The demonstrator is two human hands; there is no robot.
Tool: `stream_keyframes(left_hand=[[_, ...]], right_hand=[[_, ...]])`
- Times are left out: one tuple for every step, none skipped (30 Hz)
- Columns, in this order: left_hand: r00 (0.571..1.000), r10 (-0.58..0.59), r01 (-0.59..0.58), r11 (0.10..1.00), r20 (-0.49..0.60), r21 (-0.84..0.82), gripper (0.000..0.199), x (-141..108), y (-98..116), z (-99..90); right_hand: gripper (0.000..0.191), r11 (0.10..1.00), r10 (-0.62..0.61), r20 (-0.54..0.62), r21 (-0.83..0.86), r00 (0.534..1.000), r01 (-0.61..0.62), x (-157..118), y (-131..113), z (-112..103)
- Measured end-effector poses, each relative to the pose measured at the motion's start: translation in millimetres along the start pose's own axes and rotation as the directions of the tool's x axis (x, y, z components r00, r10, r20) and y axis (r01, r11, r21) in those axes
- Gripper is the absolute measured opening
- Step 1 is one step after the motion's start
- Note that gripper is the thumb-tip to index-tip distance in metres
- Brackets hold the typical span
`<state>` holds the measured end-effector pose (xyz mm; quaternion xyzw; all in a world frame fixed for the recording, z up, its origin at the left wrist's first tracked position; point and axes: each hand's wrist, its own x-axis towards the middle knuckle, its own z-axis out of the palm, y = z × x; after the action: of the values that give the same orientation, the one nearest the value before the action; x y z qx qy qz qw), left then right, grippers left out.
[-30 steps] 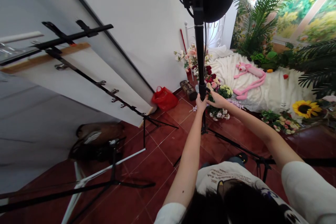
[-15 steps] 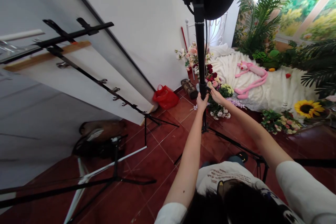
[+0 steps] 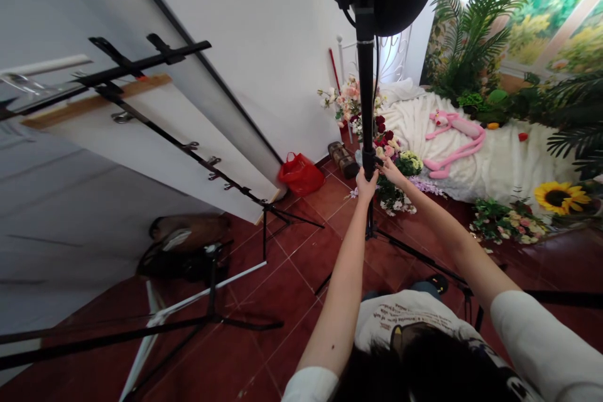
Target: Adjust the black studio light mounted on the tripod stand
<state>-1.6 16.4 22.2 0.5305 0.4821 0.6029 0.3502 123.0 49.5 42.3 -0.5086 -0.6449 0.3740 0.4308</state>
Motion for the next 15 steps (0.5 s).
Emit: stream_keyframes(left_hand=[[1.000, 0.005, -0.005, 1.000, 0.000, -0.001, 0.030, -0.1, -0.4, 0.0], [1.000, 0.011, -0.011, 1.000, 0.000, -0.001, 0.030, -0.2, -0.6, 0.0], [1.000, 0.015, -0.015, 1.000, 0.000, 0.001, 0.030, -0.3, -0.5, 0.0], [1.000, 0.017, -0.017, 1.000, 0.001, 0.005, 0.031, -0.5, -0.3, 0.0], [1.000, 0.016, -0.016, 1.000, 0.000, 0.007, 0.031, -0.6, 0.1, 0.1], [1.000, 0.012, -0.012, 1.000, 0.001, 0.007, 0.031, -0.8, 0.6, 0.2], [1.000, 0.007, -0.007, 1.000, 0.002, 0.005, 0.032, -1.0, 1.2, 0.3], [1.000, 0.002, -0.002, 1.000, 0.002, -0.001, 0.032, -1.2, 1.9, 0.4], [1.000, 0.000, 0.001, 1.000, 0.001, -0.006, 0.032, -1.4, 2.5, 0.5], [1.000, 0.001, -0.001, 1.000, -0.001, -0.011, 0.033, -1.6, 3.0, 0.5], [1.000, 0.005, -0.005, 1.000, -0.004, -0.014, 0.034, -1.9, 3.4, 0.5], [1.000, 0.008, -0.009, 1.000, -0.006, -0.016, 0.035, -2.2, 3.6, 0.5], [1.000, 0.011, -0.012, 1.000, -0.007, -0.019, 0.036, -2.4, 3.6, 0.5], [1.000, 0.014, -0.014, 1.000, -0.004, -0.022, 0.037, -2.6, 3.5, 0.4], [1.000, 0.015, -0.015, 1.000, -0.001, -0.025, 0.036, -2.8, 3.3, 0.3]], right_hand=[[0.046, 0.996, 0.057, -0.001, 0.063, 0.998, -0.057, -1.9, 0.1, -0.6], [0.044, 0.985, 0.111, 0.003, 0.129, 0.994, -0.111, -4.4, -0.1, -1.0], [0.043, 0.973, 0.144, 0.009, 0.183, 0.990, -0.143, -7.3, -0.7, -1.2], [0.041, 0.962, 0.155, 0.014, 0.226, 0.988, -0.154, -10.3, -1.6, -1.1], [0.040, 0.953, 0.158, 0.014, 0.258, 0.987, -0.156, -13.1, -2.8, -0.6], [0.040, 0.948, 0.157, 0.008, 0.279, 0.988, -0.153, -15.6, -4.3, 0.3], [0.040, 0.947, 0.158, -0.007, 0.284, 0.987, -0.149, -17.4, -5.8, 1.8], [0.040, 0.950, 0.159, -0.027, 0.277, 0.987, -0.145, -18.4, -7.3, 3.7], [0.040, 0.955, 0.159, -0.051, 0.263, 0.986, -0.140, -18.5, -8.6, 5.9], [0.041, 0.959, 0.159, -0.074, 0.249, 0.985, -0.136, -17.7, -9.7, 8.2], [0.041, 0.962, 0.159, -0.093, 0.237, 0.983, -0.133, -16.0, -10.5, 10.5], [0.041, 0.964, 0.160, -0.110, 0.233, 0.981, -0.131, -13.5, -11.0, 12.5], [0.041, 0.963, 0.161, -0.123, 0.236, 0.979, -0.128, -10.4, -11.2, 14.0], [0.039, 0.962, 0.161, -0.135, 0.243, 0.978, -0.125, -6.8, -11.5, 14.7], [0.037, 0.960, 0.163, -0.143, 0.252, 0.976, -0.123, -3.0, -11.8, 14.8]])
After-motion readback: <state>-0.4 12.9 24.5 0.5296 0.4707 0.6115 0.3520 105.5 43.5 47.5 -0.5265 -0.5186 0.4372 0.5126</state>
